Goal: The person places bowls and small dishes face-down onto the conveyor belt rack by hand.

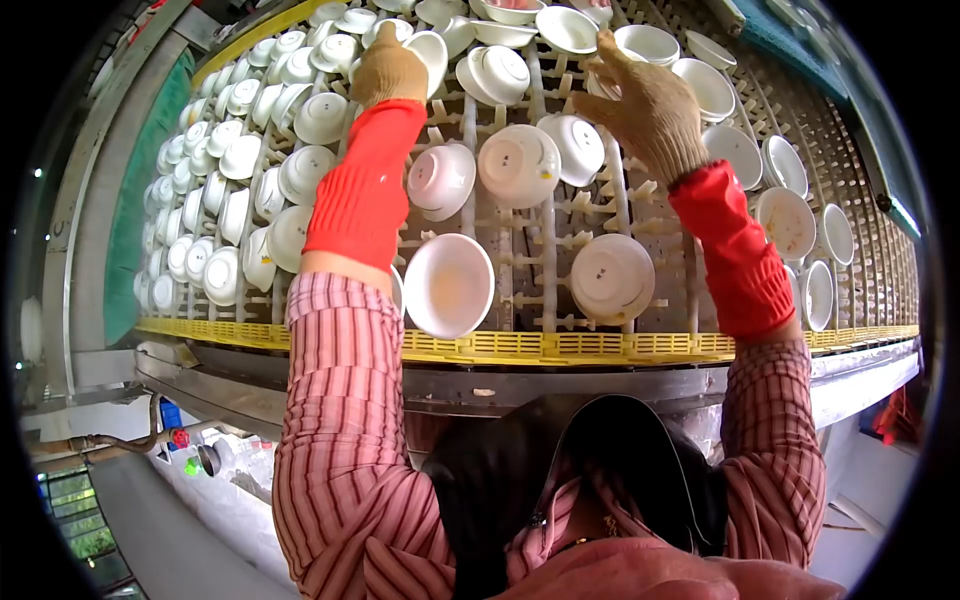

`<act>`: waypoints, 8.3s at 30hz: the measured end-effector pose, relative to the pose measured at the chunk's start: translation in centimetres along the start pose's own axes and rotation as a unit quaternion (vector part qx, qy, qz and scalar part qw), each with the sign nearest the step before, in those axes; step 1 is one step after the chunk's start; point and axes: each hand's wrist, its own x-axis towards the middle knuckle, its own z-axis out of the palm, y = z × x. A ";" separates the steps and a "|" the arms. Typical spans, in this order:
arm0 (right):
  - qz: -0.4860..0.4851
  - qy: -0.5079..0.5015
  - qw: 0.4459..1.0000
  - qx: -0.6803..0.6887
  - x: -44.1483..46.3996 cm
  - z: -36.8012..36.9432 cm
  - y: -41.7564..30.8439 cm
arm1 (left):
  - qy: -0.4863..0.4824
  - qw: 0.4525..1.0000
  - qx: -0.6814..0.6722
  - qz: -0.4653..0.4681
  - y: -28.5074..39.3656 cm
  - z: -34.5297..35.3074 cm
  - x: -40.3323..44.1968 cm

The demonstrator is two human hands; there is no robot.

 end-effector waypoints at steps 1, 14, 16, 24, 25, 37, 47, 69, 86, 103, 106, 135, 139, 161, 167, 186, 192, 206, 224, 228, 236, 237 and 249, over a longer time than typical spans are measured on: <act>-0.006 -0.032 0.999 -0.032 0.2 0.6 0.8 | 0.006 0.999 0.011 0.045 -0.4 -0.2 -1.0; 0.228 -0.186 0.953 0.070 0.3 -1.0 4.1 | -0.303 0.924 0.141 0.187 4.2 -7.0 -7.8; 0.147 -0.229 0.961 0.044 0.2 -2.4 4.5 | -0.198 0.959 0.103 0.173 4.5 -4.2 -6.3; -0.123 -0.127 0.983 0.043 -2.0 -4.3 6.8 | -0.259 0.963 0.045 -0.056 10.4 2.9 -2.4; -0.127 -0.081 0.989 0.017 -1.3 -3.3 7.4 | -0.145 0.988 -0.005 -0.044 10.6 3.0 -3.5; 0.038 -0.140 0.989 0.007 -3.7 -2.5 6.7 | -0.215 0.913 -0.342 0.050 8.1 1.0 -3.2; -0.069 -0.207 0.967 -0.132 -0.9 1.1 8.2 | -0.390 0.863 -0.263 0.187 5.6 -11.1 -17.7; 0.295 -0.251 0.825 0.412 -15.5 -16.1 12.5 | -0.168 0.953 -0.243 -0.066 -1.5 -18.8 -28.7; -0.143 -0.291 0.940 0.101 -18.5 -16.8 2.3 | -0.135 0.954 0.268 -0.025 -5.1 -21.7 -28.5; 0.082 -0.365 0.923 -0.086 -17.6 -20.2 8.1 | -0.012 0.984 -0.093 0.154 12.5 -13.0 -32.6; 0.090 -0.353 0.919 -0.151 -17.4 -20.4 13.8 | -0.132 0.961 -0.232 0.070 17.8 -9.7 -32.2; 0.170 -0.288 0.942 -0.040 -25.3 -25.4 26.3 | -0.188 0.951 0.007 0.246 20.8 5.2 -18.8; 0.269 -0.253 0.928 0.059 -25.3 -26.7 26.0 | -0.297 0.928 -0.145 0.171 23.8 0.8 -22.8; -0.153 -0.351 0.923 0.023 -13.8 -16.2 13.6 | -0.188 0.980 0.059 0.008 23.0 -5.1 -23.5; -0.255 -0.242 0.936 0.028 -14.3 -11.1 20.5 | -0.365 0.929 0.068 -0.002 27.5 -7.9 -27.1; -0.052 -0.125 0.990 -0.041 -14.2 -21.7 30.1 | 0.026 0.916 0.116 0.383 27.6 -2.2 -25.9; -0.106 -0.196 0.973 -0.055 -14.5 -12.8 31.7 | -0.113 0.966 0.118 0.202 27.4 5.8 -23.0; 0.189 -0.166 0.916 0.311 -17.1 -19.3 31.1 | -0.193 0.946 0.226 0.130 32.0 -0.3 -26.0; 0.109 -0.292 0.947 -0.078 -16.2 -17.2 38.8 | -0.114 0.971 -0.078 0.194 33.3 7.8 -21.7; 0.331 -0.276 0.897 0.100 -16.5 -19.6 35.8 | -0.094 0.995 -0.038 0.016 32.3 4.6 -22.0; 0.045 -0.096 0.967 0.231 -17.2 -18.5 38.2 | 0.031 0.931 0.011 0.364 40.1 7.6 -23.1; 0.044 -0.116 0.966 0.225 -16.9 -18.9 37.9 | 0.034 0.914 0.021 0.403 41.2 8.9 -22.9; 0.059 -0.150 0.987 -0.017 -24.5 -24.1 39.9 | -0.223 0.951 0.125 0.174 48.1 15.3 -23.0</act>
